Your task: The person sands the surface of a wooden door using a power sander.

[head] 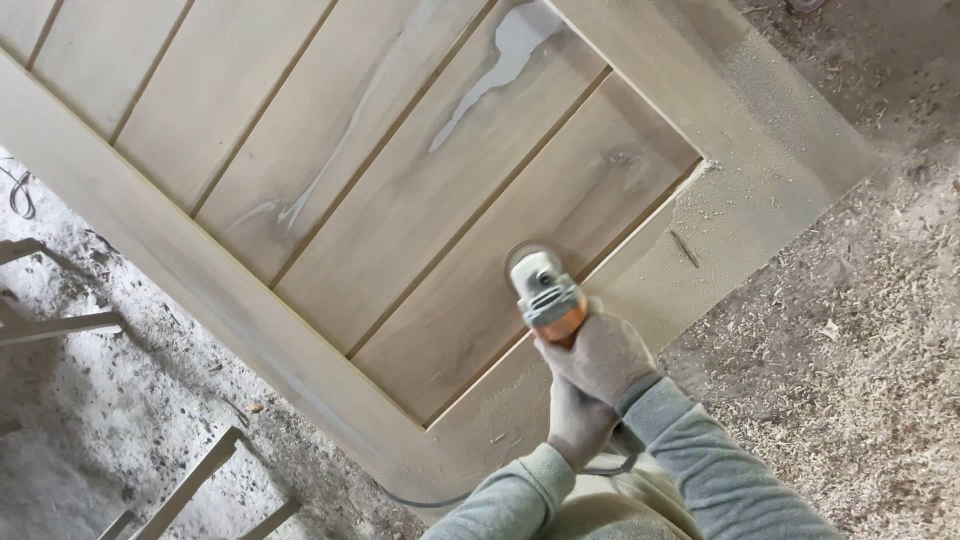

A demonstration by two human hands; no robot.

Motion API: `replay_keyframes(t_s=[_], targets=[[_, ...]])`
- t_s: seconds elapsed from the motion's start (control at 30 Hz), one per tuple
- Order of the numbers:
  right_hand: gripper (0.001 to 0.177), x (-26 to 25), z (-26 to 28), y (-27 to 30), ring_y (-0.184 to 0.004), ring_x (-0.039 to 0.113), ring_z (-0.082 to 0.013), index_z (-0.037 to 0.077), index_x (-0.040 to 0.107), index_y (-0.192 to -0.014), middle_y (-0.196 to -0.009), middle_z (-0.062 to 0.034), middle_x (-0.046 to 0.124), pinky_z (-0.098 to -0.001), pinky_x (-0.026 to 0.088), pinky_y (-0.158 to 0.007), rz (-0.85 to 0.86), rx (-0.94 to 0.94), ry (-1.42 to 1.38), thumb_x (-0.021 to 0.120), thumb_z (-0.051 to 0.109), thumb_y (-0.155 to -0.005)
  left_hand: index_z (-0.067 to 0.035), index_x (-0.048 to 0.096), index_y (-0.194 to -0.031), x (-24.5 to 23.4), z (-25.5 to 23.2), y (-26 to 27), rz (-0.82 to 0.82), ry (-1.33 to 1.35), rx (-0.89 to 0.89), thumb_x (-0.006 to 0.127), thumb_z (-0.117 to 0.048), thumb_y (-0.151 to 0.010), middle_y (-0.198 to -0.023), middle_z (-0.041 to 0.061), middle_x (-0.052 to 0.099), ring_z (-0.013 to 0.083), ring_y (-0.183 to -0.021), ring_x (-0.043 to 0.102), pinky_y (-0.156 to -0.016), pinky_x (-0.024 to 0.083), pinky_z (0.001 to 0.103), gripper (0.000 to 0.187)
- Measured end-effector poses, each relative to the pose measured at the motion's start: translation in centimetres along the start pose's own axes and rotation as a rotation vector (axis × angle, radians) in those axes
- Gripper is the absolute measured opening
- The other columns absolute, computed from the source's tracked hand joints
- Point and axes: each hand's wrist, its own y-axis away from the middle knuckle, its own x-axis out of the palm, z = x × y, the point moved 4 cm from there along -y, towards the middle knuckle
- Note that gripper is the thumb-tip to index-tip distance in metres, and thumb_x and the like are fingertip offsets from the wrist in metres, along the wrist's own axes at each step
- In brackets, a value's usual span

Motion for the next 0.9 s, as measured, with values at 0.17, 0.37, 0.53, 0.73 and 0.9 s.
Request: replay_keyframes(t_s=[0.17,0.37,0.53,0.73,0.9], targets=[[0.057,0.7,3.1,0.2,-0.072,0.073,-0.0244,0.003,0.057,-0.107,-0.08,-0.011,0.072,-0.0375,0.061,-0.07,0.132,-0.229,0.234,0.081,0.048,-0.08,-0.006,0.034,-0.137,2.1,5.7,0.6,-0.165,0.34,0.041,0.068,-0.012,-0.096,-0.126,0.01,0.055,0.0186,-0.115,0.06,-0.096,0.059,0.037,0.054],[0.064,-5.0,0.4,-2.4,-0.076,0.076,-0.0246,0.001,0.053,-0.113,-0.085,-0.0138,0.073,-0.0378,0.064,-0.072,0.142,-0.057,0.225,0.079,0.05,-0.081,-0.003,0.053,-0.122,7.7,4.9,-4.2,-0.05,0.091,-0.167,0.065,-0.014,-0.104,-0.104,0.008,0.066,0.0176,-0.09,0.067,-0.076,0.063,0.035,0.025],[0.082,-12.7,-3.6,-4.7,-0.077,0.076,-0.0291,-0.002,0.045,-0.14,-0.09,-0.0159,0.073,-0.0403,0.064,-0.069,-0.144,0.007,-0.002,0.077,0.046,-0.082,-0.001,0.044,-0.132,10.3,-3.6,-8.8,0.103,-0.005,0.002,0.075,-0.022,-0.094,-0.109,0.014,0.073,0.0226,-0.094,0.075,-0.085,0.064,0.035,0.053],[0.064,-15.6,-7.6,-5.8,-0.087,0.077,-0.0313,0.001,0.067,-0.113,-0.096,-0.0195,0.077,-0.0433,0.063,-0.081,-0.199,0.242,-0.017,0.08,0.055,-0.081,0.003,0.022,-0.141,10.8,-9.4,-10.8,0.153,0.075,-0.065,0.086,-0.032,-0.079,-0.121,0.019,0.07,0.0276,-0.106,0.074,-0.092,0.063,0.038,0.096],[0.066,-14.1,-7.8,-5.4,-0.088,0.077,-0.03,0.001,0.065,-0.115,-0.097,-0.0171,0.075,-0.0419,0.061,-0.084,-0.173,0.187,-0.057,0.081,0.054,-0.077,0.001,0.023,-0.143,10.4,-8.6,-9.7,0.18,0.153,-0.065,0.087,-0.03,-0.079,-0.132,0.019,0.065,0.0285,-0.118,0.071,-0.1,0.06,0.036,0.095]])
